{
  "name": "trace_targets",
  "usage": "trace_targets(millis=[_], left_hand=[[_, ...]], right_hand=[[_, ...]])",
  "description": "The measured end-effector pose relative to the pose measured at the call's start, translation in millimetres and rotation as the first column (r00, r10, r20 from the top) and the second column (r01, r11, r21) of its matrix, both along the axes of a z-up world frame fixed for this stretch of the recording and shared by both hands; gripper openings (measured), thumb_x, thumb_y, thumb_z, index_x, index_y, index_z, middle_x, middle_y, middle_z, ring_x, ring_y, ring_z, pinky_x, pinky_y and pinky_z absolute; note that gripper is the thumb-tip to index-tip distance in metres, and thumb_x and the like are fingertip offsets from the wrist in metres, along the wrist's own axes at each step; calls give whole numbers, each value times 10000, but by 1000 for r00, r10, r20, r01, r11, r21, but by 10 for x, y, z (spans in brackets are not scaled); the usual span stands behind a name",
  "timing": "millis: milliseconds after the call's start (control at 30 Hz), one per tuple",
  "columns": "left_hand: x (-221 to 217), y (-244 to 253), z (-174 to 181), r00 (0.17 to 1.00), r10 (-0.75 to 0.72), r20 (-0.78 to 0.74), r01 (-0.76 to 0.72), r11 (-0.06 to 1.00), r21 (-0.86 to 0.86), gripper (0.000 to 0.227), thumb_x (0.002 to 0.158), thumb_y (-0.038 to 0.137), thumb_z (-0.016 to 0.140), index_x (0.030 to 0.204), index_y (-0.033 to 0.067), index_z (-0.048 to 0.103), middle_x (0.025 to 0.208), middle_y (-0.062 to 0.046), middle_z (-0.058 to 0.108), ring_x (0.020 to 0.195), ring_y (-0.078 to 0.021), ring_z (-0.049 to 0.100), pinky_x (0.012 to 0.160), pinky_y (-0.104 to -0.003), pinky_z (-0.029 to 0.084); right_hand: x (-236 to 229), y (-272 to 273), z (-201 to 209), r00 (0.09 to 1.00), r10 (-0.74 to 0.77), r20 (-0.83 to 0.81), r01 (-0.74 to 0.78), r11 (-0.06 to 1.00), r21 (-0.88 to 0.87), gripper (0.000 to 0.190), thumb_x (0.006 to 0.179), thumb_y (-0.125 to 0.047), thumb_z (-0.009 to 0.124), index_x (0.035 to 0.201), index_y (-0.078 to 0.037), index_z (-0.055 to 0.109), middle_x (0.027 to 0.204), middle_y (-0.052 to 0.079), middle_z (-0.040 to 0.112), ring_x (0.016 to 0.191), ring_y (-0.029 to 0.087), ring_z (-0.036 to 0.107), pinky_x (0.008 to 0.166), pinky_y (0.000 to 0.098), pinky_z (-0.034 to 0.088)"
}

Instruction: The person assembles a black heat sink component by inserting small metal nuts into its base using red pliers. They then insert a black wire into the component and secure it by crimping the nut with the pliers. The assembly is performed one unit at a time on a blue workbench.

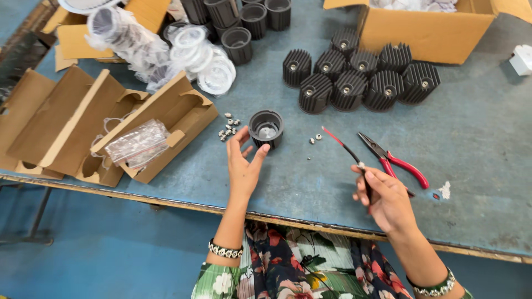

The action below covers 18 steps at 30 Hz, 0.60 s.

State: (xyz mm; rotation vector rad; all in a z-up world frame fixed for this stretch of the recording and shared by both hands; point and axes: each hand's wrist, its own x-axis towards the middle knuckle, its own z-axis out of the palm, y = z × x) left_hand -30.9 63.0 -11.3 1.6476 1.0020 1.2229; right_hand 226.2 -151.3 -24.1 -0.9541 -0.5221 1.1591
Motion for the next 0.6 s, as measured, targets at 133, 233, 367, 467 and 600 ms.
trace_targets(millis=[133, 233, 367, 467, 600], left_hand=[[113, 44, -91, 999, 29, 29, -30, 1000, 7, 673, 899, 275, 803, 1439, 40, 476, 1401, -143, 460, 1334, -272, 537, 1062, -415, 524], [129, 36, -171, 997, 29, 67, -29, 1000, -2, 679, 910, 281, 785, 1456, 42, 459, 1397, -138, 473, 1330, -274, 535, 1072, -415, 522], [99, 0, -203, 997, 15, 79, -15, 1000, -9, 635, 956, 278, 754, 1469, 51, 458, 1417, -140, 475, 1363, -273, 531, 1093, -415, 521], [85, -13, -190, 997, 8, 76, -7, 1000, -9, 623, 963, 273, 748, 1469, 54, 457, 1421, -143, 474, 1367, -275, 531, 1090, -415, 524], [86, -16, -180, 997, 7, 78, -6, 1000, -11, 606, 969, 257, 740, 1468, 53, 463, 1424, -145, 477, 1367, -275, 535, 1079, -413, 531]], right_hand=[[-2, 85, 64, 966, 62, -249, -54, 998, 38, 363, 1024, -95, 553, 1355, 53, 561, 1001, 85, 691, 892, 185, 694, 922, 421, 561], [-14, 141, 90, 955, 31, -295, -13, 998, 63, 343, 1005, -70, 551, 1339, 6, 535, 1092, 98, 704, 1046, 246, 714, 1039, 482, 523], [-6, 165, 88, 933, 42, -358, -10, 996, 91, 334, 1042, -50, 567, 1367, 18, 540, 1128, 112, 701, 1081, 258, 705, 1064, 487, 521], [-14, 176, 83, 921, 57, -385, -23, 995, 93, 339, 1047, -44, 561, 1379, 21, 536, 1132, 110, 701, 1076, 255, 707, 1056, 479, 526], [-22, 166, 85, 919, 57, -391, -23, 996, 90, 346, 1052, -43, 557, 1391, 21, 533, 1138, 112, 701, 1072, 252, 710, 1037, 470, 537]])
